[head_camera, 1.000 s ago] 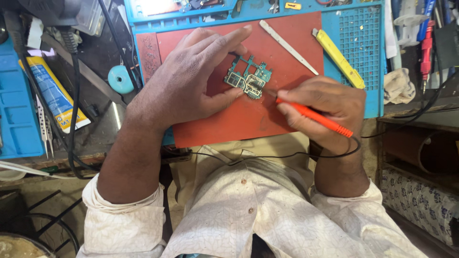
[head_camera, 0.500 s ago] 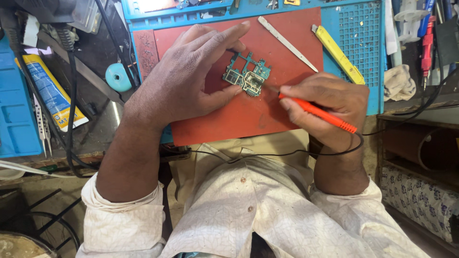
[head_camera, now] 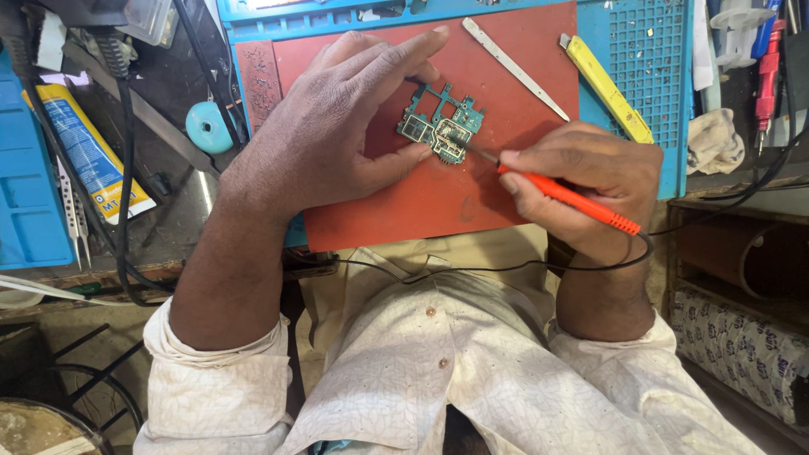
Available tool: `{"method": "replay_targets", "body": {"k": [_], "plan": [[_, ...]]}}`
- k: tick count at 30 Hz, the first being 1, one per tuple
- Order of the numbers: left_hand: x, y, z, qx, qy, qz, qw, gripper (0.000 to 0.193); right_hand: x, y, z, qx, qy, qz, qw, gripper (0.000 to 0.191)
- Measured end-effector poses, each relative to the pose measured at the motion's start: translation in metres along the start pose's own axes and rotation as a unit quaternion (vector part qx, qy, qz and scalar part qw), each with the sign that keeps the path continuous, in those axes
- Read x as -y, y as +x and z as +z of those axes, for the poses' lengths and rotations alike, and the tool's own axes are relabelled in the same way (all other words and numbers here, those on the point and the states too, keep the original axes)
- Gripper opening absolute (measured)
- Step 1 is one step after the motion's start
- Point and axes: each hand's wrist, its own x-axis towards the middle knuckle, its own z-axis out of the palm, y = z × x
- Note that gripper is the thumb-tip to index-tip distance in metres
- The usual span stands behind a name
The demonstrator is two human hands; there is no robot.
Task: The person uses a soldering iron to apply heat to multiple points on a small green circuit board. They hold the board steady with the left hand while moving the soldering iron with the right hand across various solder joints.
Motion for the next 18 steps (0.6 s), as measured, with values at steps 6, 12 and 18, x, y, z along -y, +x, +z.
{"method": "replay_targets", "body": {"k": [6, 12, 18], "plan": [[0.0015, -0.0001, 0.0007, -0.003, 0.000, 0.005, 1.000, 0.083, 0.0013, -0.0008, 0.0004, -0.002, -0.003, 0.003, 1.000, 0.022], [0.0018, -0.0008, 0.0007, -0.004, 0.000, 0.006, 1.000, 0.083, 0.0024, -0.0015, -0.0012, 0.000, -0.005, 0.009, 1.000, 0.023], [-0.0012, 0.0006, 0.0002, -0.006, 0.005, 0.004, 1.000, 0.086, -0.0003, -0.0028, -0.0015, 0.002, -0.001, -0.005, 1.000, 0.023]]}}
